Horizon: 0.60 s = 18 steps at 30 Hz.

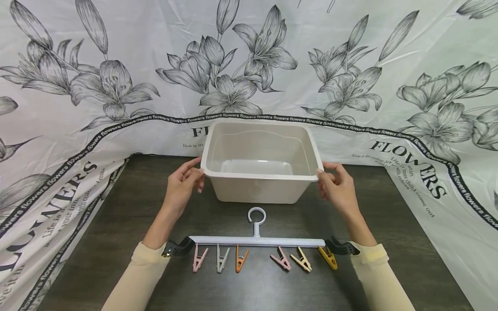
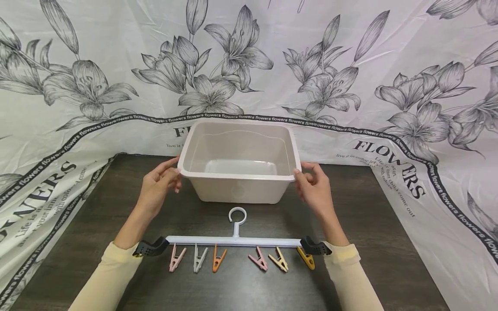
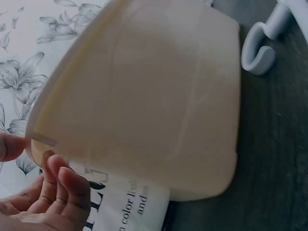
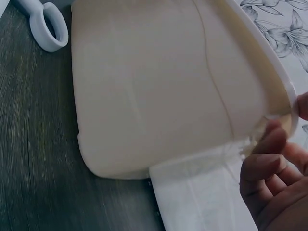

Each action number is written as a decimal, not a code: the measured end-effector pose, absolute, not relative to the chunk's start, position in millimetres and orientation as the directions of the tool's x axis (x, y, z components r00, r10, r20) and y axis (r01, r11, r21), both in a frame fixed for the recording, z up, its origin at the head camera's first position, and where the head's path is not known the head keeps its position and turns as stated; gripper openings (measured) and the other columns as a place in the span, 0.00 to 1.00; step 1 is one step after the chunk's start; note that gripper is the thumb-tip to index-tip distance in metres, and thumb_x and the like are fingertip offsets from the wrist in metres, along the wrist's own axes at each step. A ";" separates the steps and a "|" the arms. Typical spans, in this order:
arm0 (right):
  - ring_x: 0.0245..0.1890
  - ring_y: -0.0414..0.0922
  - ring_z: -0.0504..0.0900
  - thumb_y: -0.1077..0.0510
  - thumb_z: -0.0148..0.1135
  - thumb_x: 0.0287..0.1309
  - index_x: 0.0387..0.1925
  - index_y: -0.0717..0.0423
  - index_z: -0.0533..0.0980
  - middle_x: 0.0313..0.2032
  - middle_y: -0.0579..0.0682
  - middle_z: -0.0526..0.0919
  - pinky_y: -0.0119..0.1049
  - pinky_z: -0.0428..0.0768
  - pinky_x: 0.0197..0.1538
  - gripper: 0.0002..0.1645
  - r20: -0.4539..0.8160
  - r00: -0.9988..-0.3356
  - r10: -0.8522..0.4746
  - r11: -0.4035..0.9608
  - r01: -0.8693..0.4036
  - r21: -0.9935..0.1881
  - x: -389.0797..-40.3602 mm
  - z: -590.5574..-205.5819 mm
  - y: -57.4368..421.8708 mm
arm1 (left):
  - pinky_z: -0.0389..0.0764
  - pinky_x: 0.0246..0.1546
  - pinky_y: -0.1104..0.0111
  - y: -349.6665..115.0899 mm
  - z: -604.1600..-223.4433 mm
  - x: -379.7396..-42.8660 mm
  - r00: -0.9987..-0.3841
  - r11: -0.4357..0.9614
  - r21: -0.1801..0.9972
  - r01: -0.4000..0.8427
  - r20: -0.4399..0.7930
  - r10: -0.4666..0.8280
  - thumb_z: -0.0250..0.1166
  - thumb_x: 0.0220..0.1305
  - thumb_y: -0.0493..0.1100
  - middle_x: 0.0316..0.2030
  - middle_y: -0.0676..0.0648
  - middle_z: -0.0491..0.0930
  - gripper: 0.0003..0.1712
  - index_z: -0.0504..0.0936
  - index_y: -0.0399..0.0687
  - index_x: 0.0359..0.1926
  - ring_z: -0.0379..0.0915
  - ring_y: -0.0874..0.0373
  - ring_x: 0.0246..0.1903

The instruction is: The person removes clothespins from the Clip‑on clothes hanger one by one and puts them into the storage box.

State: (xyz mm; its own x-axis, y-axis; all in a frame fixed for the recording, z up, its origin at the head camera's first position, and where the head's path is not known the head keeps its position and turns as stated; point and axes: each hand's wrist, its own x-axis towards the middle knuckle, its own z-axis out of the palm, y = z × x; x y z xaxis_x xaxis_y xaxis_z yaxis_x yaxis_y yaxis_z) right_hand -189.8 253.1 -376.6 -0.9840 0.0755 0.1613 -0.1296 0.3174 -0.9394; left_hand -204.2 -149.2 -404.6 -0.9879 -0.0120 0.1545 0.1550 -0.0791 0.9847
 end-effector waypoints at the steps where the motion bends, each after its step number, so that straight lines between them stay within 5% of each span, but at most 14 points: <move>1: 0.15 0.47 0.72 0.49 0.57 0.63 0.60 0.54 0.67 0.24 0.61 0.77 0.42 0.73 0.17 0.26 0.160 -0.985 0.062 0.328 -0.131 -0.936 -189.5 -377.4 255.5 | 0.76 0.23 0.68 -150.6 -405.9 -203.2 -0.989 -0.058 0.988 0.145 0.145 -0.012 0.61 0.65 0.47 0.29 0.47 0.79 0.25 0.71 0.45 0.61 0.73 0.57 0.23; 7: 0.25 0.52 0.80 0.41 0.54 0.63 0.61 0.45 0.65 0.37 0.58 0.80 0.48 0.78 0.25 0.28 0.129 -0.991 -0.029 0.402 -0.130 -0.906 -188.6 -394.2 273.6 | 0.80 0.28 0.64 -160.4 -414.8 -194.6 -0.995 0.099 0.990 0.101 0.101 0.003 0.58 0.66 0.55 0.40 0.41 0.80 0.25 0.74 0.44 0.57 0.78 0.49 0.35; 18: 0.40 0.50 0.81 0.42 0.54 0.64 0.59 0.39 0.68 0.45 0.48 0.80 0.39 0.80 0.36 0.23 0.043 -0.957 -0.286 0.584 -0.210 -0.784 -170.8 -421.8 288.6 | 0.80 0.40 0.56 -173.8 -432.6 -174.4 -0.982 0.344 0.932 0.111 0.051 0.180 0.58 0.65 0.57 0.50 0.45 0.79 0.22 0.75 0.55 0.55 0.77 0.50 0.45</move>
